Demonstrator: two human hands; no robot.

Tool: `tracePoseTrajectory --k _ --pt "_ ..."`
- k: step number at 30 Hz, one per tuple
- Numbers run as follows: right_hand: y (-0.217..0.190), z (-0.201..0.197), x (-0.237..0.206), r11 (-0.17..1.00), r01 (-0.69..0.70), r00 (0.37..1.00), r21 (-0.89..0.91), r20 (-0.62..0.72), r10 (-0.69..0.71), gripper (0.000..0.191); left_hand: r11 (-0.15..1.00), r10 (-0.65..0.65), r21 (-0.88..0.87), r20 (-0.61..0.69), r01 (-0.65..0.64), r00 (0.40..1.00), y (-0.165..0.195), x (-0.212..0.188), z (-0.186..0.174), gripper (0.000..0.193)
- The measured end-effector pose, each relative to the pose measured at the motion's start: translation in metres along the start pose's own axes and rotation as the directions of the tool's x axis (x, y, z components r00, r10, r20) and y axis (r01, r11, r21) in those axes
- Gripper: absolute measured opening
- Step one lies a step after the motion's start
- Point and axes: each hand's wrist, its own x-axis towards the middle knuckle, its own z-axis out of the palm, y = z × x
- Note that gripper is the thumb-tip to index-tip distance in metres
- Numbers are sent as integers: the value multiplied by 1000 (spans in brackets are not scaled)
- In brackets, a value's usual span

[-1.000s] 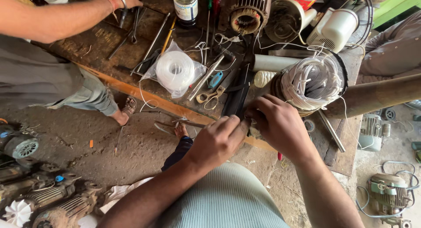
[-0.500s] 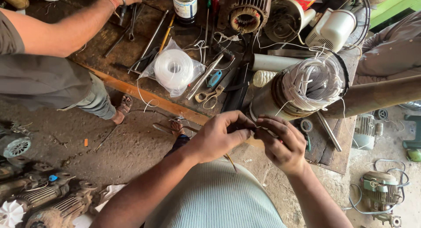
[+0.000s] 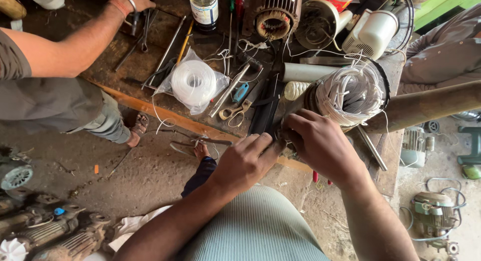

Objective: The person cuts lengths of white plastic wire with pliers at a cluttered workbench, then wraps and ties the wire around a cylindrical spool, pressing the coils in place. Near the end, the person joins others in handling an electric motor stator on the bench.

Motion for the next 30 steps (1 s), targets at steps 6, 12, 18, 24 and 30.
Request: tracePoseTrajectory --k 6,12,18,24,30 --pt "1 16 -30 982 147 939 123 -329 -99 21 644 -437 -571 272 509 857 -10 12 -9 24" --pt "30 48 -44 936 345 833 -67 -437 -338 36 58 -395 -676 660 734 639 -15 22 -13 29" --pt "36 48 -42 894 433 767 -112 -475 -431 32 180 -422 -692 587 699 691 -10 19 -18 25" --pt "12 22 -31 976 215 909 30 -371 -189 17 727 -364 -546 209 417 908 2 11 -16 18" --pt "11 -3 -3 988 154 988 -32 -17 -154 15 984 -141 -107 -1 140 990 9 8 -3 20"
